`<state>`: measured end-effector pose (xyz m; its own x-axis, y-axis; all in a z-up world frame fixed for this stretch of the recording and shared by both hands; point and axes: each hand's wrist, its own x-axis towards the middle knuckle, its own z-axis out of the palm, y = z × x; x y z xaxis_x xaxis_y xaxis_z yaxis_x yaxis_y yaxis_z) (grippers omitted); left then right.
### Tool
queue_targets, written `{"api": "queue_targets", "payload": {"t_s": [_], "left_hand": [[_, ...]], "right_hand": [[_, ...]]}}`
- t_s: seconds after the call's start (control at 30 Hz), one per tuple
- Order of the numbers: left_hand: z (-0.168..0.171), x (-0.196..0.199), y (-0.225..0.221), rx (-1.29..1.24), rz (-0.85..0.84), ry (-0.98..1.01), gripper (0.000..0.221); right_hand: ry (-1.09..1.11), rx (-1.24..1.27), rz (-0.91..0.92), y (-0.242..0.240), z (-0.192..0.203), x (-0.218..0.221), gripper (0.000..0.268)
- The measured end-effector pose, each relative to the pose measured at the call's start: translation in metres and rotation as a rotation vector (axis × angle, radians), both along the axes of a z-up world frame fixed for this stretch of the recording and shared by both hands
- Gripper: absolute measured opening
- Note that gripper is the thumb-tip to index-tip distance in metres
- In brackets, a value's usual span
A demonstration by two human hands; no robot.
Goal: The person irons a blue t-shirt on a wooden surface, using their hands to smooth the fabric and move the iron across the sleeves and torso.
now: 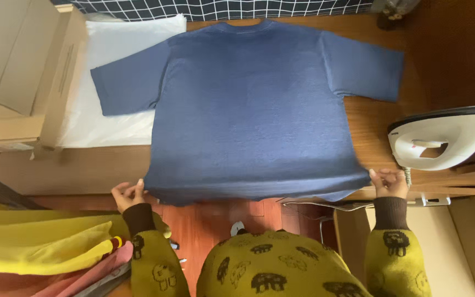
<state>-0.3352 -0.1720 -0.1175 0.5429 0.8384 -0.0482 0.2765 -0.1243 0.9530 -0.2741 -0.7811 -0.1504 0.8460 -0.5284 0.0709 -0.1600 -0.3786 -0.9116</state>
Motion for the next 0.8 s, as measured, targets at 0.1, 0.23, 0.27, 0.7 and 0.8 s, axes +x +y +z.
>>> {"api": "queue_targets", "payload": {"t_s": [0.1,0.23,0.27,0.7,0.8], "left_hand": [[0.021,0.006,-0.006,0.062,-0.077,-0.153,0.028],[0.041,0.024,-0.008,0.279,-0.087,-0.009,0.027],[0.034,0.031,0.0,0.293,-0.095,-0.014,0.023],[0.056,0.115,0.015,0.334,-0.122,-0.118,0.025],[0.06,0.134,0.017,0.348,-0.188,-0.14,0.025]], "right_hand": [[-0.012,0.12,0.054,0.025,0.053,0.002,0.023],[-0.133,0.157,0.094,0.022,0.057,0.023,0.023],[-0.169,0.148,0.117,0.015,0.048,0.032,0.023],[-0.14,-0.081,0.192,0.018,0.082,0.117,0.019],[-0.119,-0.102,0.18,0.019,0.079,0.14,0.02]]}}
